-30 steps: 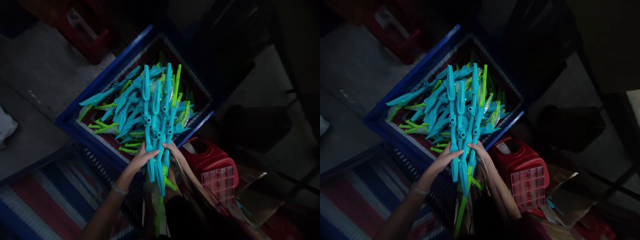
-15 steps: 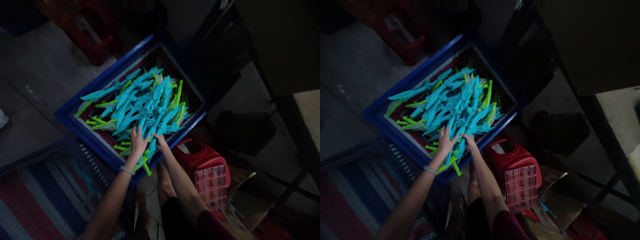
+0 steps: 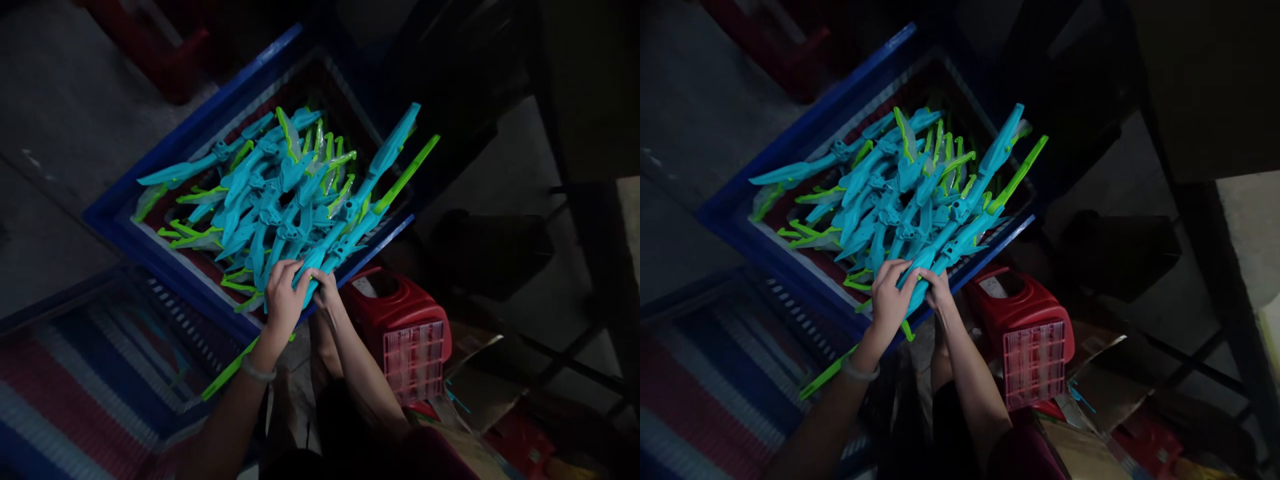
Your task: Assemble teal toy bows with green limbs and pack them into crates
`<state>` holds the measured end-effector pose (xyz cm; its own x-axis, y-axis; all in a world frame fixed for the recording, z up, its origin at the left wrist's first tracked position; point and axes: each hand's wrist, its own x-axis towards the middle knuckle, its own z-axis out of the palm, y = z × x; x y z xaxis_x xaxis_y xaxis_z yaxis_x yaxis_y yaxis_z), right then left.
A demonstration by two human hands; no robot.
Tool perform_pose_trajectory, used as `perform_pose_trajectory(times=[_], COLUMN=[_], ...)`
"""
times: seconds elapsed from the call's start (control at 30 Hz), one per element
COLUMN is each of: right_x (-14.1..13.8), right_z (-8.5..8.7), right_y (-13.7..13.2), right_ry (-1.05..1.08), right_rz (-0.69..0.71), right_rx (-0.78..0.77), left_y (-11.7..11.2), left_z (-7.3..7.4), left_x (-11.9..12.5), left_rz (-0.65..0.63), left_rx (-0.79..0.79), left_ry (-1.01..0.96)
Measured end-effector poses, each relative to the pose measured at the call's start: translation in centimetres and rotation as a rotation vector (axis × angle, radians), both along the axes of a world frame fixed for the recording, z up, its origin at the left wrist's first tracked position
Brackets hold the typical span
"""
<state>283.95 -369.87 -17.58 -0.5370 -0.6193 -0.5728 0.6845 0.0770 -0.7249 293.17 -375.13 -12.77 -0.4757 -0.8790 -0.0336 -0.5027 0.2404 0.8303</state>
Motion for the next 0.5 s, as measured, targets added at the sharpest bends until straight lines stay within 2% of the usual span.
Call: perform_pose_trajectory(times=[0.1, 0.2, 0.37, 0.43, 0.5], right_x=[0.0, -0.1, -0.8, -1.2, -1.5], right_z=[1.1, 1.5, 0.0, -1.0, -2.1], right_y=[0.1, 0.6, 2.2, 2.8, 2.7], right_ry=[0.000, 0.008, -0.010, -0.027, -0.044], right_rz=[-0.003, 0.007, 0.002, -0.002, -0.004], right_rx=[-0.032, -0.047, 0.002, 0.032, 0.060], left_y=[0.0, 0.7, 2.6, 2.0, 0.0], left_z=[1.2, 1.1, -1.2, -2.3, -3.5], left_x=[0.1, 0.2, 0.3, 0.8, 1.5], left_rz=[-0.015, -0.017, -0.017, -0.034, -0.013], left_rx=[-0.019, -0.007, 0.088, 0.163, 0.241], left_ry=[-0.011, -0.019, -0.025, -0.027, -0.049])
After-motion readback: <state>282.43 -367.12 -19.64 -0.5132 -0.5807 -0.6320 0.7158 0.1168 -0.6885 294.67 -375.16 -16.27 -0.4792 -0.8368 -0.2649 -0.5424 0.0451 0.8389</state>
